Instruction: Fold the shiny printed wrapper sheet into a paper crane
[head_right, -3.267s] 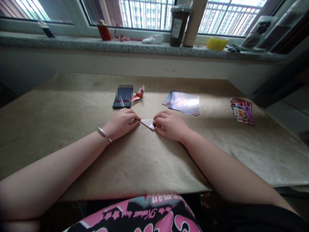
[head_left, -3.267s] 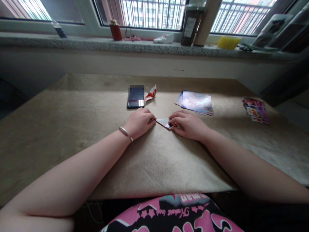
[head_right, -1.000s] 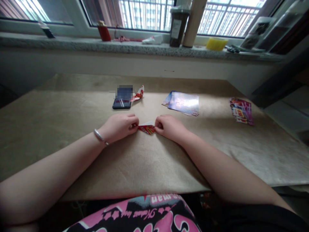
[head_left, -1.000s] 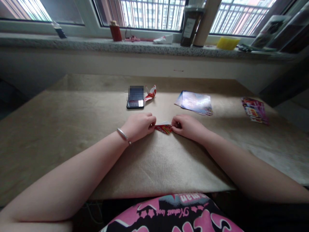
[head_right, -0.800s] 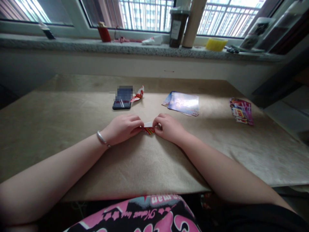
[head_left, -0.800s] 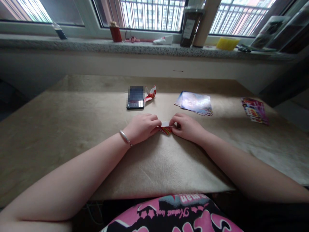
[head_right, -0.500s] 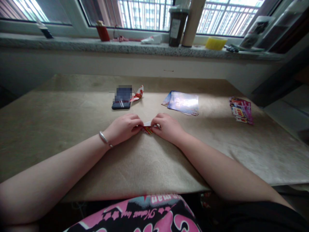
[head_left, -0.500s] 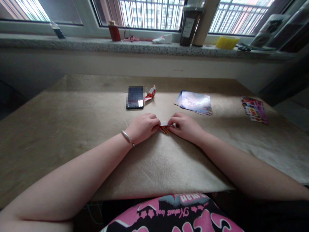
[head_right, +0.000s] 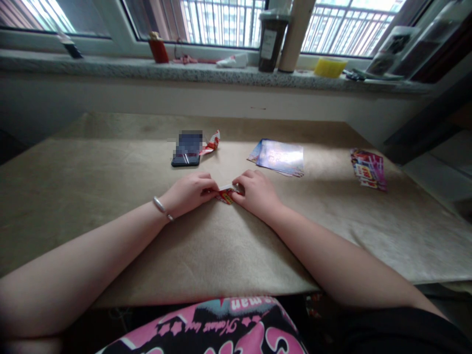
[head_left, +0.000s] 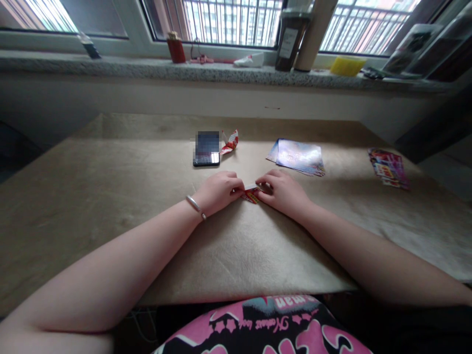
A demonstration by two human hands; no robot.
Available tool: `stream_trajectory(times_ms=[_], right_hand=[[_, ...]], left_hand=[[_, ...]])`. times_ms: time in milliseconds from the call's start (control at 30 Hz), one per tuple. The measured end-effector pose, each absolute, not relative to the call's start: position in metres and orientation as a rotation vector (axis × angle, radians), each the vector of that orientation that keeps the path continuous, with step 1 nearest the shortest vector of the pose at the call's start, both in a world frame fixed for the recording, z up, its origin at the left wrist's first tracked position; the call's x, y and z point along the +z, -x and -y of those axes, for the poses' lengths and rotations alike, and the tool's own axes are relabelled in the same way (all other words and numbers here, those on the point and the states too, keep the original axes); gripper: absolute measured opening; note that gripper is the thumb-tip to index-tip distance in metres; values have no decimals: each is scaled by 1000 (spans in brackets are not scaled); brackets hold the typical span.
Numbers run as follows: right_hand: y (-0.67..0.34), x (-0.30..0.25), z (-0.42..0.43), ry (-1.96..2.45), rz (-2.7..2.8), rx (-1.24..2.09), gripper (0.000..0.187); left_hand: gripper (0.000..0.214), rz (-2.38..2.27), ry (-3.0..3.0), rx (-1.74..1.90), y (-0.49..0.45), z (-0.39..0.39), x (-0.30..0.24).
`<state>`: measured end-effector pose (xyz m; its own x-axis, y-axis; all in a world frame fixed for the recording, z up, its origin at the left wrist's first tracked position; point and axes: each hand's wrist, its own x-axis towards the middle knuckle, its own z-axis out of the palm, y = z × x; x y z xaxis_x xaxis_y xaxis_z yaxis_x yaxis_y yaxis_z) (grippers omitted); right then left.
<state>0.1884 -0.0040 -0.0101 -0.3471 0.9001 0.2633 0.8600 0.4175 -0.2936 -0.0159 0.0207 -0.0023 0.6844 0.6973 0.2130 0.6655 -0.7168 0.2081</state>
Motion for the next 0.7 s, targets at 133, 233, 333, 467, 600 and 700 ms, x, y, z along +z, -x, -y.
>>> stream_trajectory(times_ms=[133, 233, 333, 467, 600, 700], right_hand=[[-191, -12, 1, 1454, 2296, 185, 23], [-190, -13, 0, 1405, 2251, 249, 20], [-189, -14, 1, 1359, 2212, 296, 15], [-188, -15, 1, 1331, 2231, 356, 5], [-187, -15, 1, 1306, 2293, 342, 5], [-185, -13, 2, 1289, 2360, 258, 10]], left_hand=[[9, -1129, -2740, 476, 16, -22, -5], [18, -1144, -2679, 568, 16, -22, -9], [25, -1132, -2661, 613, 16, -23, -11], [11, -1063, -2711, 565, 16, -24, -10], [8, -1032, -2737, 529, 15, -23, -8], [9, -1024, -2761, 514, 15, -23, -7]])
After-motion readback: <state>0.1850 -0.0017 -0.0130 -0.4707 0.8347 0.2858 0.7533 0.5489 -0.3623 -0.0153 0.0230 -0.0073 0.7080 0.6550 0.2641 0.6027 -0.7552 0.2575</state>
